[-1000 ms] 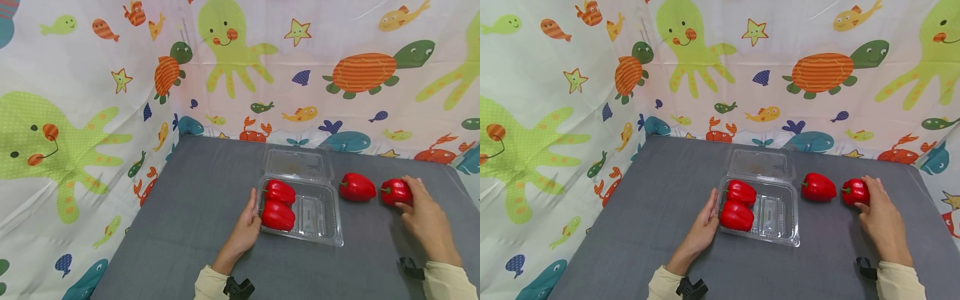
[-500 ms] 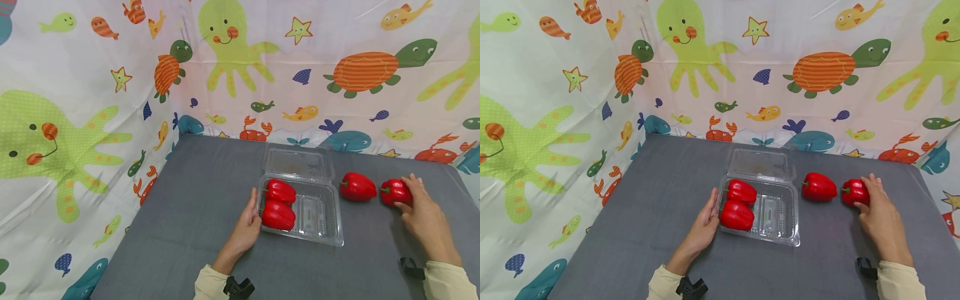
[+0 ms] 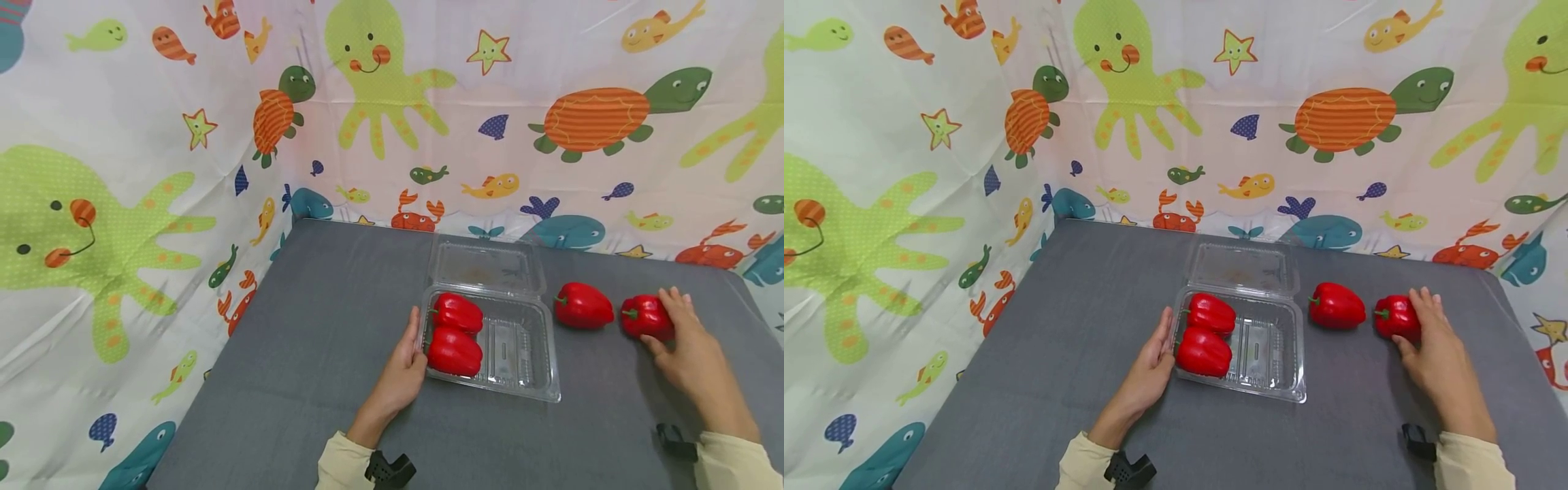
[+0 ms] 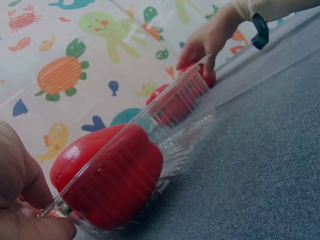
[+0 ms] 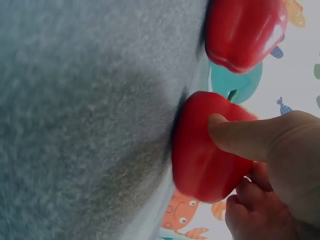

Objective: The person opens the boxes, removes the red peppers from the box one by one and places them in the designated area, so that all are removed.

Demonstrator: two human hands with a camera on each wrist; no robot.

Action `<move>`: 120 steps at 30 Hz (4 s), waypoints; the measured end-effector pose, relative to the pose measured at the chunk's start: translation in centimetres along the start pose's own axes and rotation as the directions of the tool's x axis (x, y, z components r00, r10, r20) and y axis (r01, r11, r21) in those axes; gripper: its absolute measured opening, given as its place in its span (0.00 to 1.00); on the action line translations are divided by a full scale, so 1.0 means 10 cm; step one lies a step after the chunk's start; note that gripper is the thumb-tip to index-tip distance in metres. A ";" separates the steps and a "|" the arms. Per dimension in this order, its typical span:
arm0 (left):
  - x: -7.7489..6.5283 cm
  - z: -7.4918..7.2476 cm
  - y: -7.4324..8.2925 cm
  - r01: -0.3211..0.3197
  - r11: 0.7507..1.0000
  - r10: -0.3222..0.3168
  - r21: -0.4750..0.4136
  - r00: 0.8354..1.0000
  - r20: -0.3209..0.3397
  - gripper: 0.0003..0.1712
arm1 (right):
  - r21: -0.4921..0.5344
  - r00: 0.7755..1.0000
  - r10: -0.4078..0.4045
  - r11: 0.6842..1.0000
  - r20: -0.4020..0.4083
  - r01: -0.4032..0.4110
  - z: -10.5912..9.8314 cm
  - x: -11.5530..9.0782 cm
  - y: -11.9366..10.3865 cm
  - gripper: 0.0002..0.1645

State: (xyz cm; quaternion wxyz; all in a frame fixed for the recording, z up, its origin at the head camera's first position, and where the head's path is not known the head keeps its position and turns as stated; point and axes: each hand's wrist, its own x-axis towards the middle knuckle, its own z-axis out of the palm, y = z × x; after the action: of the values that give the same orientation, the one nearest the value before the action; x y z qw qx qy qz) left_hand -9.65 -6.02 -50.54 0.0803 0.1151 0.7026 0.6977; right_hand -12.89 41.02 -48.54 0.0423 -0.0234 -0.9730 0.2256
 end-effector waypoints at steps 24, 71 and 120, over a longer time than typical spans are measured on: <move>-0.01 0.00 -0.02 -0.015 1.000 0.015 0.000 1.000 0.007 0.45 | 0.070 0.933 -0.326 0.938 -0.155 0.339 -0.14 -0.38 -1.41 0.61; 0.01 -0.01 -0.01 -0.011 1.000 0.011 0.019 1.000 0.008 0.47 | 0.034 0.862 -0.504 0.863 0.054 0.503 0.80 -0.53 -2.50 0.58; 0.00 0.01 -0.01 0.009 1.000 -0.009 -0.017 1.000 0.001 0.46 | 0.054 0.885 -0.459 0.889 0.083 0.456 0.93 -0.44 -2.51 0.53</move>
State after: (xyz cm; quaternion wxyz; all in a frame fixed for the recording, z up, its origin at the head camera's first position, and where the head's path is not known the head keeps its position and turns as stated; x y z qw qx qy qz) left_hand -9.61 -5.91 -50.66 0.0849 0.1117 0.6969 0.7033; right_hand -10.03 14.13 -46.13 0.0491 0.2176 -0.9482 0.2260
